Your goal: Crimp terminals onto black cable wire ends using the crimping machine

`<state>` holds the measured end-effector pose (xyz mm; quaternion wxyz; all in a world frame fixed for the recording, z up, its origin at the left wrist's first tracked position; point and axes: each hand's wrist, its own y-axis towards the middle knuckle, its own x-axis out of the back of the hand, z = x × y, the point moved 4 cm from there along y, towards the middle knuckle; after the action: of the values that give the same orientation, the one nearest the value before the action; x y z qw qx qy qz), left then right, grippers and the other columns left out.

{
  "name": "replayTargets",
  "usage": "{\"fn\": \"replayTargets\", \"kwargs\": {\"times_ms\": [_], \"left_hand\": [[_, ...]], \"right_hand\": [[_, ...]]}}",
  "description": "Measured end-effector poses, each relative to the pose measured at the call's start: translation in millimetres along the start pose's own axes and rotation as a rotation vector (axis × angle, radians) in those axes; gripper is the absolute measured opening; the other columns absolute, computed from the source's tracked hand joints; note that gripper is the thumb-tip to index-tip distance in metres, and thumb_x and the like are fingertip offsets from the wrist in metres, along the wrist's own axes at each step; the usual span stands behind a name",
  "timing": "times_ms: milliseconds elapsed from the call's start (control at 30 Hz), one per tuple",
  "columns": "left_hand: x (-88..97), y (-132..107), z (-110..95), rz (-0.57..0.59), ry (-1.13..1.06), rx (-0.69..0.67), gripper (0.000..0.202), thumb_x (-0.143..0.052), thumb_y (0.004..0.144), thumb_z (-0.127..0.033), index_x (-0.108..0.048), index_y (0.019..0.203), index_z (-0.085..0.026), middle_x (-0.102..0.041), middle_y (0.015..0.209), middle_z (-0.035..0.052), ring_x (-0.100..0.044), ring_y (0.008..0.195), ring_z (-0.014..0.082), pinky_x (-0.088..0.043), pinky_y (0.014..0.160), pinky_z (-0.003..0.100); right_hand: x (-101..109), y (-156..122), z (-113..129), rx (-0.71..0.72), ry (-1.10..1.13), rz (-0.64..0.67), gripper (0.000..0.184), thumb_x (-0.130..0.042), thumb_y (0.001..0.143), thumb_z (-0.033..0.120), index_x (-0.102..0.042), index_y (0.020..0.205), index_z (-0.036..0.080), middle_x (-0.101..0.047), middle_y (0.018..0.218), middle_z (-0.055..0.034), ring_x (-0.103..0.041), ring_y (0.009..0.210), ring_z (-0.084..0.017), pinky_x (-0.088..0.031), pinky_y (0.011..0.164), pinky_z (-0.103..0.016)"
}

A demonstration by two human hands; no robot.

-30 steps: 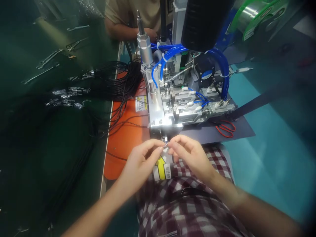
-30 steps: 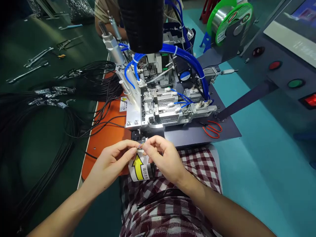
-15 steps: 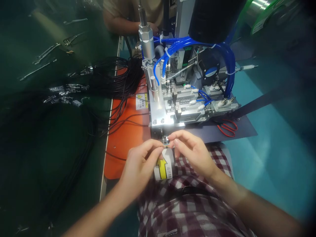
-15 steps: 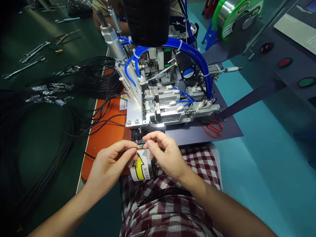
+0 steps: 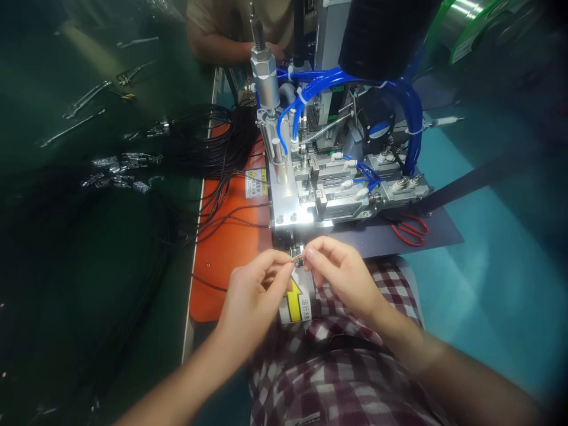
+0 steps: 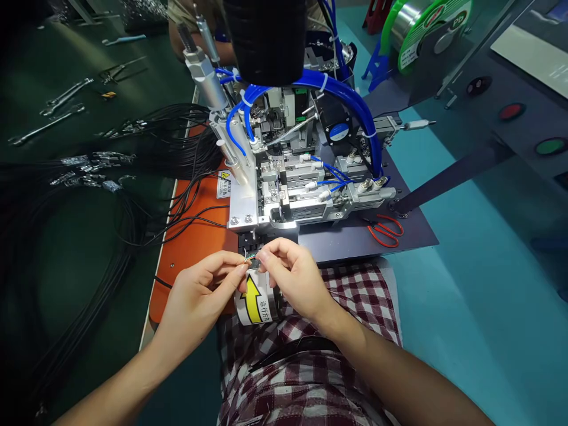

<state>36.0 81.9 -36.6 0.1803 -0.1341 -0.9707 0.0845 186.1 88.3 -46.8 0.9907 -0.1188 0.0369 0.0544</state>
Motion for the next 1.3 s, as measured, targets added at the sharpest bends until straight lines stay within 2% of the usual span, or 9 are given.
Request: {"fn": "replayTargets", "kwargs": {"times_ms": [233,467,667,767,933,1100,1167,1233,1300], "left_hand": [[0.3,-1.6,-1.9,-0.004,0.034,-0.003,0.017,-0.056,0.089,-0.035,-0.062,0.087,-0.019,-0.063,0.066,-0.0014,-0.058,0.060,0.0125,-0.043,0.053,0.020],[-0.6,-1.9,-3.6,-0.009,-0.041,0.011,0.014,-0.057,0.088,-0.032,-0.062,0.087,-0.019,-0.063,0.067,-0.0010,-0.059,0.062,0.0123,-0.045,0.056,0.020],[-1.4,-1.8,-1.6,0.000,-0.031,0.009,0.014,-0.056,0.089,-0.032,-0.062,0.088,-0.019,-0.064,0.071,-0.0006,-0.057,0.063,0.0121,-0.044,0.056,0.020],[-2.4,-2.8,-0.3,0.006,-0.049,0.010,0.014,-0.056,0.089,-0.033,-0.062,0.091,-0.020,-0.064,0.072,-0.0009,-0.057,0.063,0.0119,-0.044,0.056,0.020],[-5.6,-2.7,0.0,0.009,-0.130,-0.002,0.018,-0.055,0.090,-0.030,-0.060,0.105,-0.021,-0.061,0.071,-0.0019,-0.057,0.065,0.0120,-0.045,0.058,0.020],[-3.2,1.2,-5.2,-0.018,-0.213,0.051,0.015,-0.061,0.085,-0.032,-0.063,0.093,-0.019,-0.062,0.081,0.0010,-0.049,0.054,0.0079,-0.037,0.045,0.019],[-2.3,1.7,-5.9,-0.026,-0.272,0.110,0.016,-0.064,0.083,-0.034,-0.064,0.088,-0.018,-0.060,0.071,-0.0005,-0.044,0.048,0.0069,-0.032,0.041,0.019],[-3.1,1.0,-3.5,-0.025,-0.346,0.182,0.019,-0.065,0.082,-0.037,-0.063,0.084,-0.018,-0.052,0.055,-0.0038,-0.039,0.043,0.0068,-0.028,0.040,0.019],[-5.0,-0.1,0.9,-0.019,-0.408,0.225,0.021,-0.065,0.082,-0.038,-0.062,0.080,-0.017,-0.044,0.048,-0.0056,-0.036,0.043,0.0069,-0.028,0.041,0.018]], "right_hand": [[-1.3,-0.4,-0.7,-0.038,0.023,0.020,0.022,-0.061,0.086,0.034,-0.056,0.073,0.018,-0.053,0.058,0.0045,-0.041,0.046,-0.007,-0.037,0.046,-0.021],[-2.7,-1.9,-8.7,-0.036,0.055,0.021,0.023,-0.064,0.083,0.038,-0.058,0.075,0.018,-0.055,0.063,0.0029,-0.043,0.048,-0.008,-0.038,0.044,-0.021],[-2.8,-2.0,-7.0,0.008,0.052,0.045,0.017,-0.060,0.087,0.033,-0.060,0.079,0.017,-0.058,0.066,0.0014,-0.046,0.051,-0.008,-0.040,0.047,-0.021],[-3.0,-3.4,-6.8,0.035,-0.002,0.059,0.016,-0.057,0.089,0.029,-0.058,0.078,0.017,-0.057,0.065,0.0021,-0.045,0.050,-0.008,-0.039,0.048,-0.021],[-9.4,-7.9,-6.9,0.167,-0.227,0.021,0.018,-0.049,0.094,0.026,-0.054,0.078,0.019,-0.058,0.071,0.0010,-0.051,0.061,-0.011,-0.042,0.060,-0.025],[-12.9,-11.2,-9.0,0.152,-0.267,0.026,0.018,-0.047,0.094,0.026,-0.050,0.077,0.020,-0.055,0.069,0.0015,-0.052,0.063,-0.013,-0.042,0.062,-0.026],[-11.4,-12.9,-7.3,0.156,-0.308,0.021,0.018,-0.047,0.093,0.026,-0.050,0.077,0.021,-0.054,0.068,0.0020,-0.050,0.062,-0.012,-0.041,0.060,-0.025],[-10.5,-14.9,-5.2,0.167,-0.349,0.013,0.018,-0.048,0.093,0.026,-0.051,0.077,0.021,-0.055,0.067,0.0021,-0.049,0.060,-0.012,-0.040,0.059,-0.025],[-11.5,-16.4,-4.2,0.164,-0.379,0.001,0.018,-0.049,0.093,0.027,-0.052,0.076,0.021,-0.055,0.067,0.0021,-0.049,0.060,-0.012,-0.039,0.058,-0.025]]}}
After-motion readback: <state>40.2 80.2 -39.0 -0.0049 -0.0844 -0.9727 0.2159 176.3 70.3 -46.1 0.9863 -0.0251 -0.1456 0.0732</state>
